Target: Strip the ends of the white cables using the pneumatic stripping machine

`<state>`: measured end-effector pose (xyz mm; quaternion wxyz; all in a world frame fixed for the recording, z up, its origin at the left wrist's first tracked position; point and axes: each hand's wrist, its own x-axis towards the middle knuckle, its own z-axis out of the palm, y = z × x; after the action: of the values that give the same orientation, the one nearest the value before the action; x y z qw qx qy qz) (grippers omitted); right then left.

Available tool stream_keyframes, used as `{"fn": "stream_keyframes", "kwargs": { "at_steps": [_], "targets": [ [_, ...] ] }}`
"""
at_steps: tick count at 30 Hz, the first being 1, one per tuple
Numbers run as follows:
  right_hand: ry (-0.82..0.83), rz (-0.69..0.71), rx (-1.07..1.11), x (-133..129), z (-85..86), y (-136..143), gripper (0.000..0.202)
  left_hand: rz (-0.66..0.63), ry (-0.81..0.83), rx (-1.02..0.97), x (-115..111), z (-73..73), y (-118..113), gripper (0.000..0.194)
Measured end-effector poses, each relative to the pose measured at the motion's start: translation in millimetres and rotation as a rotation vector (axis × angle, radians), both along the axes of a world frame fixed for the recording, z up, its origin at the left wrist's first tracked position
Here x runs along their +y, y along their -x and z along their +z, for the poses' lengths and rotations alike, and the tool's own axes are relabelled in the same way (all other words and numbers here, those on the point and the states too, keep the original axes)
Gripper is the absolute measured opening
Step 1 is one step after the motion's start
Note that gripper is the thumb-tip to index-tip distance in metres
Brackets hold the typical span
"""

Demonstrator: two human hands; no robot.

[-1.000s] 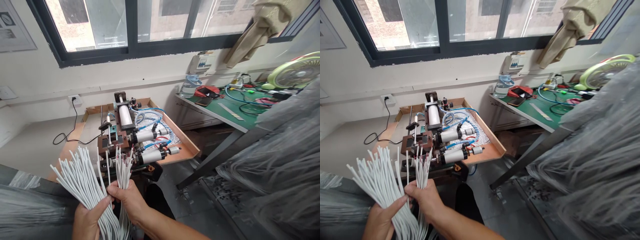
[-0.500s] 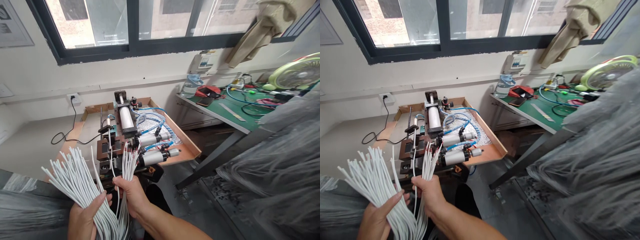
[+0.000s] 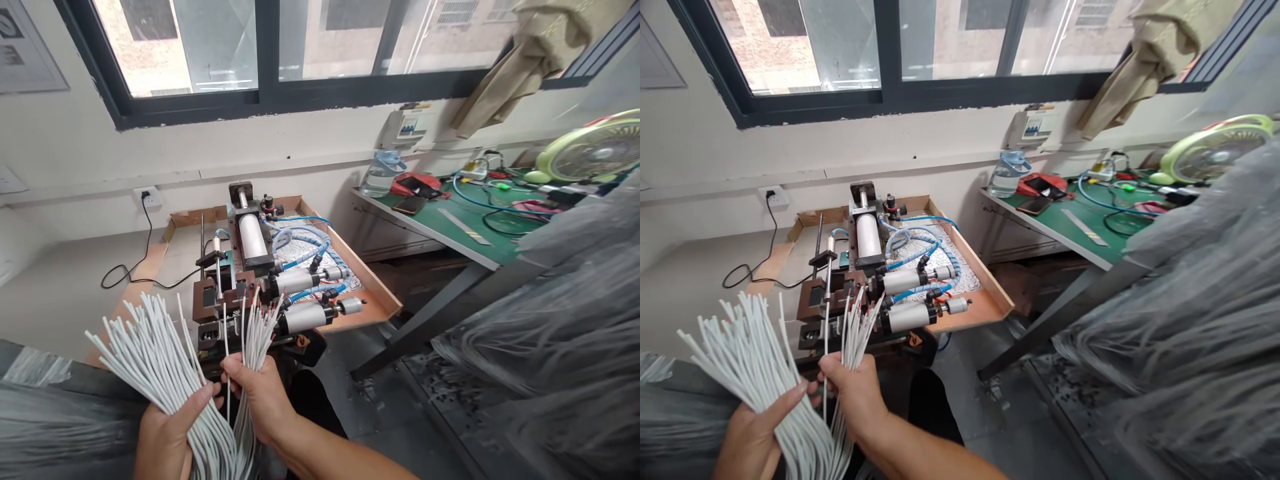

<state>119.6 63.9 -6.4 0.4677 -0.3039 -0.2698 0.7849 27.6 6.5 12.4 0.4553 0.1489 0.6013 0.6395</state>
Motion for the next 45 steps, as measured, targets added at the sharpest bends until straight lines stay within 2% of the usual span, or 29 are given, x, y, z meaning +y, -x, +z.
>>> {"fn": "stream_keyframes", "kwargs": {
  "at_steps": [11, 16, 18, 22, 24, 27, 31, 38, 45],
  "targets": [
    [0.244, -0.059, 0.004, 13.5, 5.6, 9.2, 0.014, 0.073, 0.0, 0.0, 6.9, -3.3, 8.2, 0.031],
    [0.338, 0.041, 0.075, 9.0, 6.8, 14.1, 0.02, 0.07, -0.001, -0.004, 4.6, -5.4, 8.1, 0.031],
    [0.307, 0.094, 0.105, 5.9, 7.3, 13.3, 0.023, 0.077, 0.017, 0.018, 3.9, -5.6, 7.5, 0.027],
    [0.092, 0.205, 0.097, -0.9, 4.0, 6.7, 0.024, 0.017, -0.045, 0.044, 4.7, -4.4, 4.9, 0.031],
    [0.008, 0.12, 0.037, -3.6, 0.2, 3.6, 0.022, -0.004, -0.073, 0.041, 4.9, -4.1, 3.8, 0.037],
    [-0.026, -0.033, -0.017, -4.7, -5.0, 2.1, 0.02, 0.003, -0.044, 0.028, 4.0, -5.0, 4.3, 0.03],
    [0.002, -0.086, -0.056, -0.4, -5.2, 4.6, 0.021, 0.041, -0.006, -0.002, 2.3, -4.7, 6.4, 0.024],
    [0.197, -0.102, 0.003, 7.0, 2.3, 8.5, 0.016, 0.037, -0.031, 0.01, 5.6, 2.3, 4.2, 0.027],
    [0.244, -0.015, 0.061, 3.6, 1.5, 9.8, 0.02, 0.082, -0.022, 0.047, 3.2, 0.5, 1.9, 0.021]
  ]
}}
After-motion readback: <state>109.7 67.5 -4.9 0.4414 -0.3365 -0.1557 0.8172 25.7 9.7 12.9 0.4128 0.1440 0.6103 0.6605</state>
